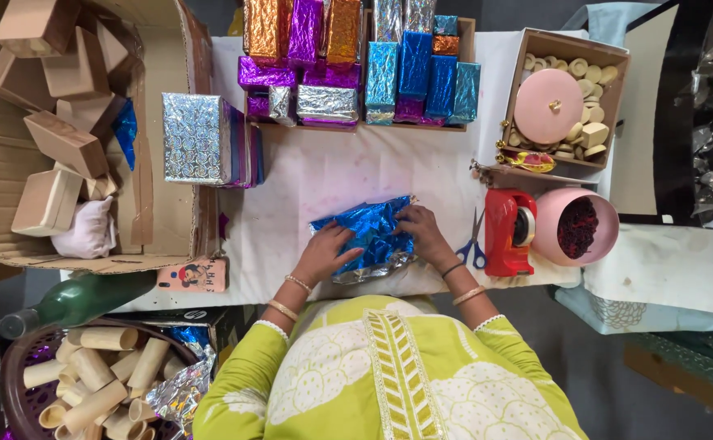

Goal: Wrapping small cardboard boxes with decorative and metallic paper.

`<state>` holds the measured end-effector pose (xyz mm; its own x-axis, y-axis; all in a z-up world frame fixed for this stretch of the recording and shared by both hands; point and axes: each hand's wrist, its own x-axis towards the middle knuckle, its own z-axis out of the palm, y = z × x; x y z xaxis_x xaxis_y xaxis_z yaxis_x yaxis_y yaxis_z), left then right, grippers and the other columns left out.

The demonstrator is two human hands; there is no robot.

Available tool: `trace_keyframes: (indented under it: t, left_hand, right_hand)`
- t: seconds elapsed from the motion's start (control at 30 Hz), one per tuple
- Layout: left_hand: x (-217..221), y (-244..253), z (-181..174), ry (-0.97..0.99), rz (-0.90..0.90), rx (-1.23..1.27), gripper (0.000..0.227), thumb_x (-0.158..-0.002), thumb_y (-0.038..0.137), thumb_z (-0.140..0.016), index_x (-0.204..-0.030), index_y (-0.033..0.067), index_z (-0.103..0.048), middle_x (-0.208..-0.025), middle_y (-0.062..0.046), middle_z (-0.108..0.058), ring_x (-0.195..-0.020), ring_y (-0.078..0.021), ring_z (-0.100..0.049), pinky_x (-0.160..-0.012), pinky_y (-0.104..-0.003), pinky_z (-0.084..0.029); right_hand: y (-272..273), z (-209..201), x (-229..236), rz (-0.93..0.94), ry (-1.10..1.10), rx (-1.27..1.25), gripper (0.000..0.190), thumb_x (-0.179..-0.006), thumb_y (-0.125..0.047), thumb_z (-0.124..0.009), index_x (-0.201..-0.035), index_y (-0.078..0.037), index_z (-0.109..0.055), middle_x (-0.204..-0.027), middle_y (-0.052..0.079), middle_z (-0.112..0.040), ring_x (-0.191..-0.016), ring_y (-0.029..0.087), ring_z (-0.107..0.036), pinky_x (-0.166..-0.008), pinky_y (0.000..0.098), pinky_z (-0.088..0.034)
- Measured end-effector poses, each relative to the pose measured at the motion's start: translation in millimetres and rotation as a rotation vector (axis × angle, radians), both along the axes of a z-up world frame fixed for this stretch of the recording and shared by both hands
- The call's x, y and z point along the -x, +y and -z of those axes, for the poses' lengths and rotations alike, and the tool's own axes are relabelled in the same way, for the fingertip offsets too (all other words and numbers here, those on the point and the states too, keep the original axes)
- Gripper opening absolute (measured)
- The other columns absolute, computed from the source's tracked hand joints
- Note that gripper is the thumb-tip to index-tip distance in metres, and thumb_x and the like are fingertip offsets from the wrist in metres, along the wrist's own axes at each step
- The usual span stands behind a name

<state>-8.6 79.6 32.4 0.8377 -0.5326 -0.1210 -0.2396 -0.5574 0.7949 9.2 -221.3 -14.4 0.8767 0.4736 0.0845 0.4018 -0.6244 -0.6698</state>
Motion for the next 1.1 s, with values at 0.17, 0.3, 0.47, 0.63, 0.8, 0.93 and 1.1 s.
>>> trace_keyframes:
  t: [0.17, 0.3, 0.47, 0.63, 0.8, 0.93, 1.1]
  left_hand:
    - [5.7, -22.8, 13.4, -0.193, -0.015, -0.165, 0.045, -0.088, 0.015, -0.065, -0.130, 0.0005, -0.063, -0.110, -0.016, -0.062, -0.102, -0.0358, -0.059, -0.092, -0.045, -0.049]
    - [9.8, -31.1, 17.0, -0.173, 0.063, -0.242, 0.039, -0.085, 0.008, -0.064, -0.123, -0.0023, -0.064, -0.114, -0.018, -0.060, -0.107, -0.0367, -0.058, -0.092, -0.045, -0.048]
    - [20.9, -31.7, 32.8, -0.475, 0.059, -0.236, 0.042, -0.078, 0.000, -0.060, -0.119, -0.0048, -0.064, -0.135, -0.021, -0.059, -0.132, -0.0379, -0.053, -0.110, -0.043, -0.044]
    - [32.7, -32.2, 60.2, -0.486, 0.144, -0.273, 0.044, -0.083, 0.004, -0.060, -0.126, -0.0064, -0.062, -0.136, -0.023, -0.059, -0.132, -0.0370, -0.055, -0.112, -0.043, -0.045]
    - [38.1, -32.2, 59.3, -0.523, 0.200, -0.292, 0.044, -0.084, 0.007, -0.059, -0.127, -0.0029, -0.059, -0.133, -0.024, -0.061, -0.131, -0.0381, -0.056, -0.112, -0.043, -0.045]
    - [36.0, -34.5, 40.5, -0.541, 0.182, -0.326, 0.055, -0.084, 0.007, -0.057, -0.139, 0.0000, -0.055, -0.130, -0.025, -0.061, -0.127, -0.0377, -0.057, -0.110, -0.042, -0.045]
    - [38.3, -38.2, 51.8, -0.565, 0.198, -0.357, 0.059, -0.086, 0.007, -0.057, -0.144, 0.0013, -0.053, -0.127, -0.024, -0.061, -0.123, -0.0382, -0.058, -0.110, -0.042, -0.045]
  right_hand:
    - [2.6, -6.3, 9.9, -0.076, -0.062, 0.037, 0.029, -0.071, 0.005, -0.063, -0.091, -0.014, -0.074, -0.124, 0.005, -0.069, -0.130, 0.032, -0.056, -0.109, 0.0447, -0.042]
    - [0.0, -10.9, 16.5, -0.072, -0.066, 0.075, 0.025, -0.076, 0.002, -0.067, -0.092, -0.015, -0.075, -0.126, 0.005, -0.068, -0.131, 0.033, -0.055, -0.109, 0.0446, -0.042]
    - [-2.2, -13.1, 22.1, -0.052, -0.056, 0.081, 0.029, -0.072, 0.001, -0.071, -0.096, -0.015, -0.075, -0.132, 0.007, -0.066, -0.132, 0.033, -0.053, -0.110, 0.0447, -0.041]
    - [4.6, -26.1, 24.9, -0.056, -0.104, 0.093, 0.031, -0.070, 0.001, -0.072, -0.098, -0.013, -0.072, -0.134, 0.010, -0.062, -0.131, 0.035, -0.051, -0.109, 0.0453, -0.041]
    - [14.4, -21.4, 29.5, -0.083, -0.161, 0.116, 0.028, -0.076, -0.001, -0.066, -0.102, -0.010, -0.068, -0.128, 0.010, -0.062, -0.129, 0.032, -0.054, -0.110, 0.0437, -0.043]
    - [18.3, -21.1, 27.2, -0.122, -0.212, 0.161, 0.023, -0.082, -0.007, -0.061, -0.104, -0.008, -0.066, -0.115, 0.009, -0.061, -0.121, 0.029, -0.056, -0.107, 0.0439, -0.043]
    - [18.7, -17.5, 31.5, -0.139, -0.260, 0.170, 0.021, -0.081, -0.009, -0.061, -0.101, -0.009, -0.066, -0.109, 0.007, -0.061, -0.118, 0.029, -0.057, -0.106, 0.0443, -0.044]
